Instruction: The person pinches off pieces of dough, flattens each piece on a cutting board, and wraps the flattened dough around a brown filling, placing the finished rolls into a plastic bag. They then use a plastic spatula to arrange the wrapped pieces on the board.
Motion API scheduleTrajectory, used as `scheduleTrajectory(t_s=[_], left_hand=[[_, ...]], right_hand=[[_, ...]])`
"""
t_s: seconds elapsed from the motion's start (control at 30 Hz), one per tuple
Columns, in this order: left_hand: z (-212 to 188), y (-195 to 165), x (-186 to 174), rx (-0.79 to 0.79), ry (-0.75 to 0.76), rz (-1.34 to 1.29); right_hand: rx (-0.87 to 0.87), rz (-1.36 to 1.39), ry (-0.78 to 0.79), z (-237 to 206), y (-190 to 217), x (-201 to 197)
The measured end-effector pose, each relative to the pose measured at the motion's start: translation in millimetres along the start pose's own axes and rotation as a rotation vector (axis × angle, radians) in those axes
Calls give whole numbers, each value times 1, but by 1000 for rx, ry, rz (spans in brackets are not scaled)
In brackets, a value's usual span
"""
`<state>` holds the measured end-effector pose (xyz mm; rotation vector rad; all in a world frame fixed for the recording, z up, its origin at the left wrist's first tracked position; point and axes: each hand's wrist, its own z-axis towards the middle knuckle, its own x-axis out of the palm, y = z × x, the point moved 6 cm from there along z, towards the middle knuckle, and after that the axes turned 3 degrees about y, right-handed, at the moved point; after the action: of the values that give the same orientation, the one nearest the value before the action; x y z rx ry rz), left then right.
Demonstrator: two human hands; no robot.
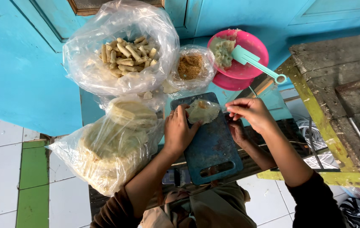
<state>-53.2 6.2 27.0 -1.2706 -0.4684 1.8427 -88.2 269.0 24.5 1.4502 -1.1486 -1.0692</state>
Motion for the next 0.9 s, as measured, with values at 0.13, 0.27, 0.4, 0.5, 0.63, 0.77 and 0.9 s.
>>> scheduleTrajectory(t_s=[0.13,0.27,0.4,0.5,0.63,0.77,0.9], left_hand=[[2,7,4,-11,-6,-30],[2,12,4,-24,-45,-99],[6,19,6,-67,-24,-113],[5,15,5,-67,0,-45],[0,8,4,-44,23,52],[-1,6,4,-39,29,66],[-3,6,5,-44,42,56]], right_hand=[[-31,-128,-37,-18,-9,2],[-115,-232,-40,-21,-11,9],[-267,-308,-69,-18,-5,16],[-374,-360,-78,-25,-1,17],[-448,-436,-89,-32,-1,18],[-477,-475,-106,-36,0,15],[-468,-503,-138,-42,0,11]])
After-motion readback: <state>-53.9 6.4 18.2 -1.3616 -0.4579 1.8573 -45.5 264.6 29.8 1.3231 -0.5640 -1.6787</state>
